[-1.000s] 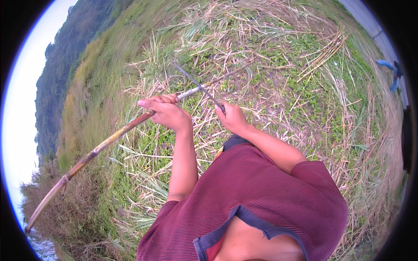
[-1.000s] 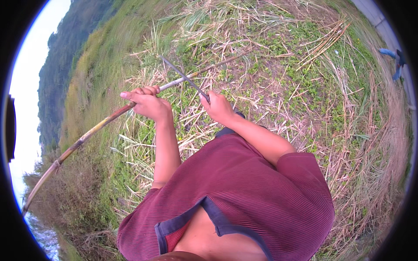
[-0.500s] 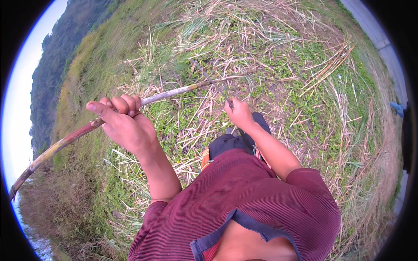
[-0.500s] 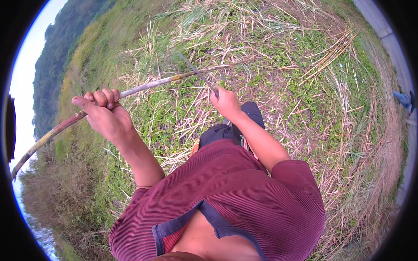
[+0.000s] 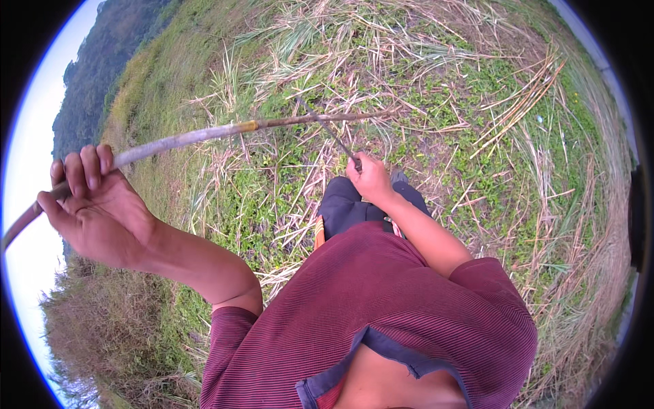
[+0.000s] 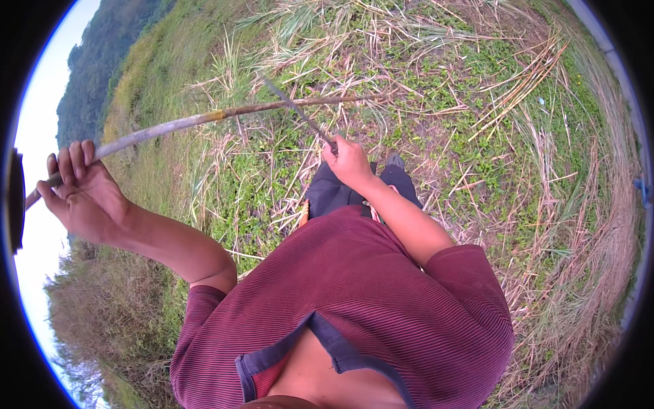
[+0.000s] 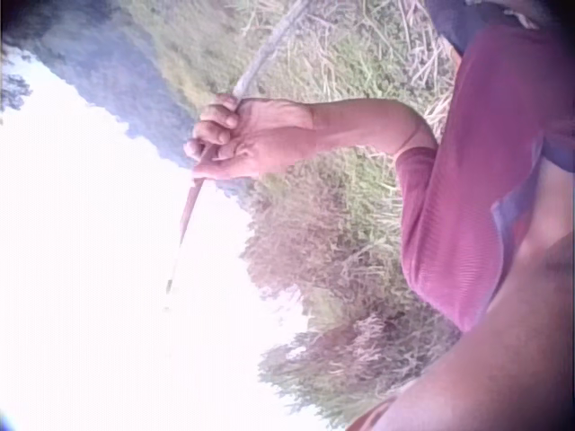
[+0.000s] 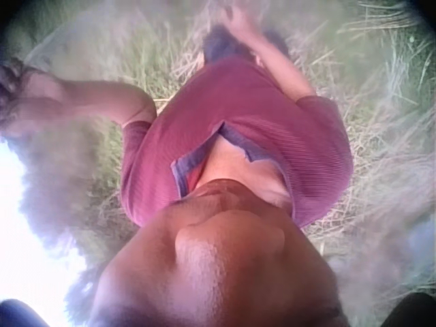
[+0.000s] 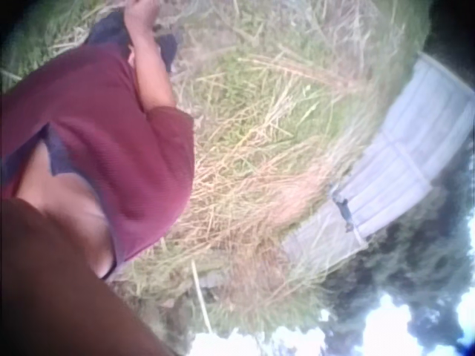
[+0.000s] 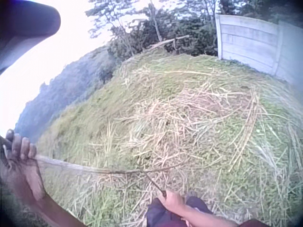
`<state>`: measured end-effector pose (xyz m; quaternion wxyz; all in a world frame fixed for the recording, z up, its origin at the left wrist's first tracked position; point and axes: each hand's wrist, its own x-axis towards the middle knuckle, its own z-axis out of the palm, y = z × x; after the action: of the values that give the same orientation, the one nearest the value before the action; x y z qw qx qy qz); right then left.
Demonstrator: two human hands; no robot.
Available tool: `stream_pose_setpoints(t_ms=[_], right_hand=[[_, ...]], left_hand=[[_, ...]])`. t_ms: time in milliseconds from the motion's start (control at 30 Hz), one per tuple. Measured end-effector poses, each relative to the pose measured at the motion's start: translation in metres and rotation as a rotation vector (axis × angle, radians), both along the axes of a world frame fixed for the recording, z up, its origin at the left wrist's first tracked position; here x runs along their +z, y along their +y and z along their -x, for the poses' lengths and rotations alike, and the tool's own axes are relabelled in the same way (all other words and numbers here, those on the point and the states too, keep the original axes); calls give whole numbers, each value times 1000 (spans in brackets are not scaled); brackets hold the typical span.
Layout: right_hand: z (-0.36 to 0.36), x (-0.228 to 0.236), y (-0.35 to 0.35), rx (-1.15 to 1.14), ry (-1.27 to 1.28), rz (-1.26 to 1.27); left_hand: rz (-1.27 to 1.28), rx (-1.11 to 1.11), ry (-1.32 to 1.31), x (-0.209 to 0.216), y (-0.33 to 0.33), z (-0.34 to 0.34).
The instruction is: The person uses a machete to trim and clean long, thin sticks in an outdoor grassy area. They repeatedly cut off leaves and side branches, then scrape the surface of the sticks to remove bark and smooth them. The person handles the sticks one at a time, rotating them to access different sides.
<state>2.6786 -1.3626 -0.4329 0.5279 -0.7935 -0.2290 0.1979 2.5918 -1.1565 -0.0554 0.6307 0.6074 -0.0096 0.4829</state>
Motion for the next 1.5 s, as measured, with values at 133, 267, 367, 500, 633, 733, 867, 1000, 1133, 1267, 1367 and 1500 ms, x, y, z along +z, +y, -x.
stream_pose_setpoints(t_ms=[133,267,367,500,633,733,867,1000,1133,1267,1367,1500], right_hand=[[-42,-72,-12,-124,93,272],[-51,-14,0,-80,30,177],[-49,29,15,-78,-65,-56],[-60,-14,21,-124,-38,76],[-72,-108,10,-190,23,406],[-46,-44,27,-115,32,242],[-15,50,77,-73,-163,-193],[-13,16,82,-96,-66,-25],[-11,-67,76,-168,26,322],[7,-12,93,-116,22,131],[17,20,102,-155,-65,-79],[6,-29,103,-225,97,186]], left_hand=[[-24,-258,-15,14,1,-33],[-3,-189,-54,12,8,-55],[35,-192,-104,11,19,-68],[12,-66,-121,9,23,-70],[18,-86,-146,2,39,-59],[-43,289,-169,-9,45,-57],[-108,389,-259,-18,62,-61],[-145,98,-318,-26,82,-48],[-99,500,-352,-31,73,-55],[-132,386,-306,-39,80,-40],[-139,125,-264,-38,81,-34],[-95,-51,-244,-32,77,-30]])
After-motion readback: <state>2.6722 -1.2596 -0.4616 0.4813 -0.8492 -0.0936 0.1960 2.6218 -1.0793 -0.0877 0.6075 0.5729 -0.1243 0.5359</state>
